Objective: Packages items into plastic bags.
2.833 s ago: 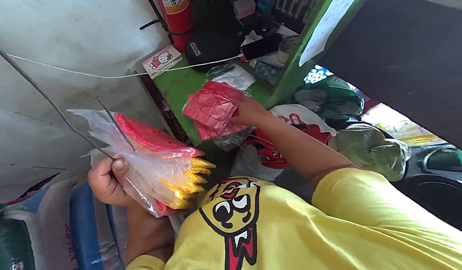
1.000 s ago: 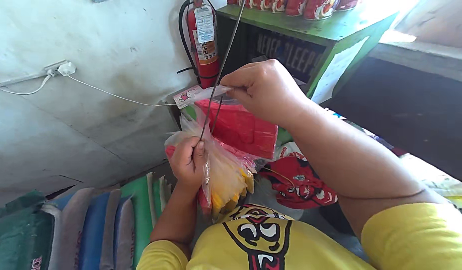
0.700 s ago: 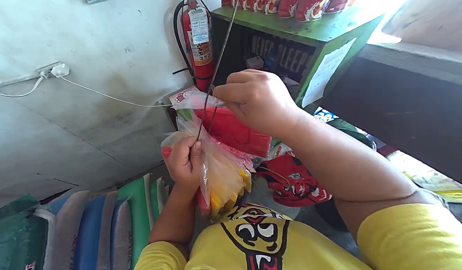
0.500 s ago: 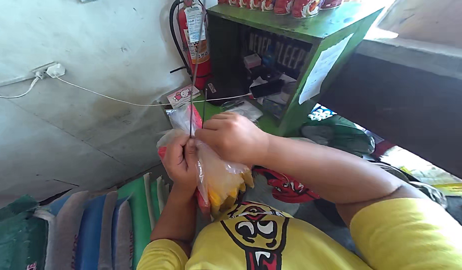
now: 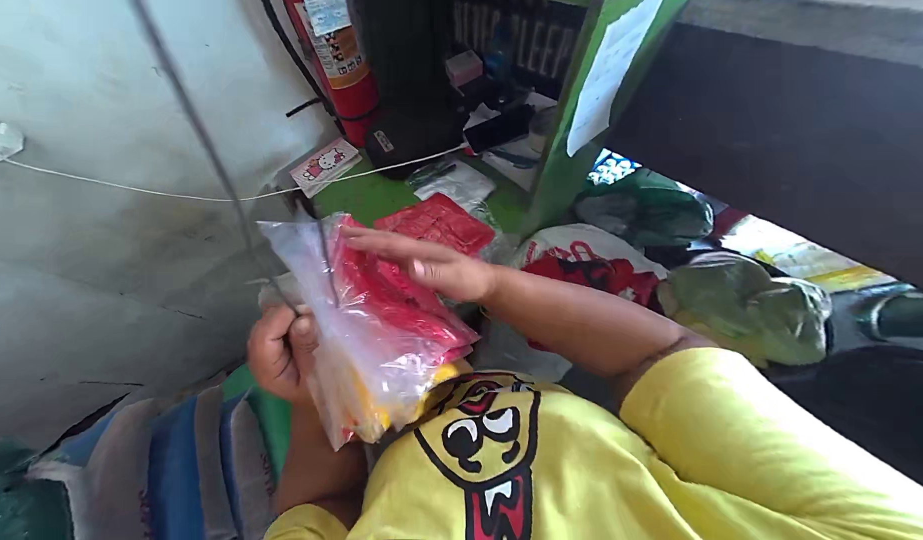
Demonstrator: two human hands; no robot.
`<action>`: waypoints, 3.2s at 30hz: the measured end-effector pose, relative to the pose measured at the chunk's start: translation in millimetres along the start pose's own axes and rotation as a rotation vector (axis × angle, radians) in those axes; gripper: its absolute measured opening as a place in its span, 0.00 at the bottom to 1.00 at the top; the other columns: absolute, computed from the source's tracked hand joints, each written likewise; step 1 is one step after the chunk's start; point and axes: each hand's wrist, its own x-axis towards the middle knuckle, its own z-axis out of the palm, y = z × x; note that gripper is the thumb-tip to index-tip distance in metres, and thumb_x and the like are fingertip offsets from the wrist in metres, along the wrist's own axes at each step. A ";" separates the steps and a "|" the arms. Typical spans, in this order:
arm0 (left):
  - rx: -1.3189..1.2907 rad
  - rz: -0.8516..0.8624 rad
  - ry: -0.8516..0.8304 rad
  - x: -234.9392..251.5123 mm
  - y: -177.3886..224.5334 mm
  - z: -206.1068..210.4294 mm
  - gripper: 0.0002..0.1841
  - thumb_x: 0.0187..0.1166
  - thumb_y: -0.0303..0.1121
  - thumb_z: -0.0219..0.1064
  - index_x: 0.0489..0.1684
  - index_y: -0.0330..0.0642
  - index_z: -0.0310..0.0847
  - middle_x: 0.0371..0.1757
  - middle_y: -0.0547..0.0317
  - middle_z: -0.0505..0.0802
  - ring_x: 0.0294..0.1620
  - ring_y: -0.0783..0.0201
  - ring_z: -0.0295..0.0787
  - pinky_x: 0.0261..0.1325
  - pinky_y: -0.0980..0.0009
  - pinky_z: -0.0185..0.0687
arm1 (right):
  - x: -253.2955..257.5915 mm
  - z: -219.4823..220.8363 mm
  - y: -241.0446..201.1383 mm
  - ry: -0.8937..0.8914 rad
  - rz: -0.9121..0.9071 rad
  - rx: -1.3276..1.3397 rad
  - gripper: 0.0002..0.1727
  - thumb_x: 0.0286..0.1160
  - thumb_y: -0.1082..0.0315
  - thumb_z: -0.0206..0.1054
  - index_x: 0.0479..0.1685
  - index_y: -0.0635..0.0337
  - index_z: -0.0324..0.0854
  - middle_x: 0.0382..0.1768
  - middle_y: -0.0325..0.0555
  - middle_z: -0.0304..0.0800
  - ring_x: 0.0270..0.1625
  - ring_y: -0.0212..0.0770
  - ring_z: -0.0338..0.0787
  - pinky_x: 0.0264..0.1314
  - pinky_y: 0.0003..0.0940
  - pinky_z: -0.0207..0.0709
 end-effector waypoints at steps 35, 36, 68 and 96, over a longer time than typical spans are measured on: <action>0.105 0.012 -0.046 2.4 3.9 -35.2 0.09 0.90 0.39 0.59 0.44 0.49 0.84 0.39 0.83 0.88 0.43 0.91 0.83 0.50 0.89 0.78 | -38.4 -137.4 71.9 0.564 1.145 -0.922 0.20 0.91 0.62 0.54 0.67 0.61 0.86 0.67 0.68 0.85 0.73 0.70 0.83 0.71 0.74 0.72; 0.095 0.011 -0.033 3.0 3.2 -31.4 0.09 0.90 0.39 0.60 0.43 0.49 0.84 0.38 0.82 0.88 0.42 0.90 0.82 0.49 0.88 0.78 | -21.8 -142.3 61.8 0.508 1.082 -0.980 0.19 0.91 0.63 0.54 0.64 0.62 0.86 0.65 0.69 0.87 0.70 0.71 0.84 0.69 0.75 0.73; 0.088 0.032 -0.043 16.3 2.5 33.0 0.10 0.90 0.32 0.58 0.42 0.36 0.82 0.36 0.64 0.86 0.37 0.81 0.83 0.44 0.84 0.81 | 120.4 -37.0 -170.0 -0.063 0.368 -1.054 0.03 0.75 0.63 0.75 0.42 0.46 0.91 0.35 0.27 0.92 0.36 0.20 0.85 0.41 0.23 0.77; -0.127 0.033 0.026 10.2 2.3 18.6 0.06 0.90 0.37 0.61 0.49 0.51 0.84 0.41 0.82 0.88 0.41 0.89 0.82 0.47 0.88 0.80 | 62.9 -36.6 -88.4 0.147 0.115 0.064 0.13 0.89 0.69 0.47 0.46 0.56 0.80 0.43 0.39 0.97 0.47 0.33 0.96 0.49 0.31 0.90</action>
